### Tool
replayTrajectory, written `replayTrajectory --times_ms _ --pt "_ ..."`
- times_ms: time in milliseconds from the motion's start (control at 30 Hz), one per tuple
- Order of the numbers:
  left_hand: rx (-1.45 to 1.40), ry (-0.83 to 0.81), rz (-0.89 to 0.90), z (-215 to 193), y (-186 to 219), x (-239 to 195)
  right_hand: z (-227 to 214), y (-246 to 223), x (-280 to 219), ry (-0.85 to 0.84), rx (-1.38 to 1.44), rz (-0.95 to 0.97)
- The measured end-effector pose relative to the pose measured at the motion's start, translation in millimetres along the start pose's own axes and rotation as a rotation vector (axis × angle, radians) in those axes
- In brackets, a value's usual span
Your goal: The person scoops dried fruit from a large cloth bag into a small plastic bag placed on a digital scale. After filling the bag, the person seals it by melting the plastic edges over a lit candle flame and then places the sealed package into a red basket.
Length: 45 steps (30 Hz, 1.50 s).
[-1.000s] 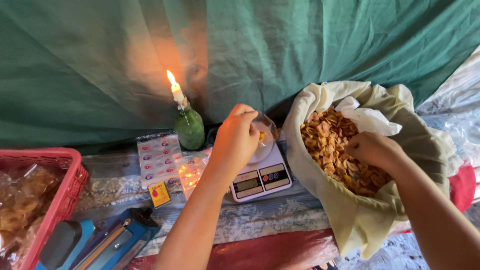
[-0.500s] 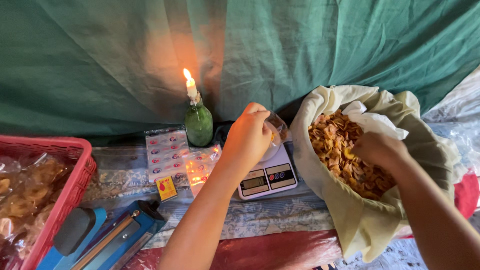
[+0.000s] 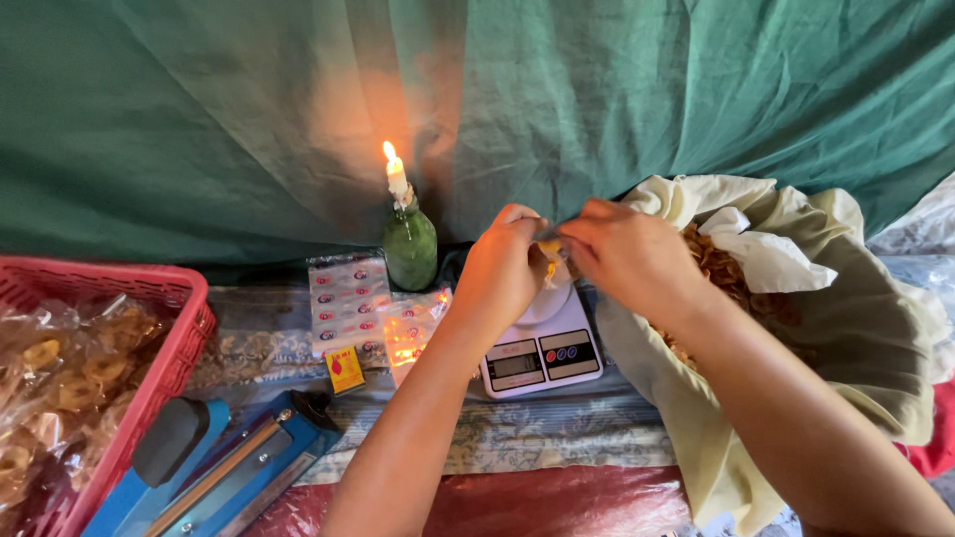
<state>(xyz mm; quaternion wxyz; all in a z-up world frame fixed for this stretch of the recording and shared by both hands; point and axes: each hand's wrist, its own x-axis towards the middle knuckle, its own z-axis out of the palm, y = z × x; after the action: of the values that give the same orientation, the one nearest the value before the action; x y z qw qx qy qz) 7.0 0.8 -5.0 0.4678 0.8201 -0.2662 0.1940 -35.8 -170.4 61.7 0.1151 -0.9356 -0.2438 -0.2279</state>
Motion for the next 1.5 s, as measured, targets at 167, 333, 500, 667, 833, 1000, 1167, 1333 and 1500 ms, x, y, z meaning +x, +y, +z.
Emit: replayTrajectory --times_ms 167,333,500,667,833,1000,1167,1333,1500 --pt "0.076 -0.182 -0.139 -10 6 1 1 0 -10 -0.025 0.021 0.09" --pt "0.047 -0.427 -0.445 -16 14 -7 -7 15 -34 -0.068 0.085 0.151" --pt "0.47 -0.442 0.067 -13 3 -21 -5 29 -55 -0.145 0.08 0.208" --pt "0.515 -0.469 0.095 -14 7 -25 -6 35 -67 -0.149 0.08 0.241" --pt "0.515 -0.535 0.056 -13 7 -25 -17 42 -74 -0.099 0.138 0.215" --pt "0.485 -0.535 0.063 -9 4 -28 -27 46 -81 -0.096 0.177 0.32" --pt "0.55 -0.567 -0.003 -7 3 -29 -20 58 -92 -0.24 0.115 0.398" --pt "0.515 -0.487 -0.056 -4 -4 -29 2 101 -110 -0.569 -0.1 0.566" --pt "0.503 -0.441 -0.086 12 -7 -17 21 146 -126 -0.628 -0.105 0.702"
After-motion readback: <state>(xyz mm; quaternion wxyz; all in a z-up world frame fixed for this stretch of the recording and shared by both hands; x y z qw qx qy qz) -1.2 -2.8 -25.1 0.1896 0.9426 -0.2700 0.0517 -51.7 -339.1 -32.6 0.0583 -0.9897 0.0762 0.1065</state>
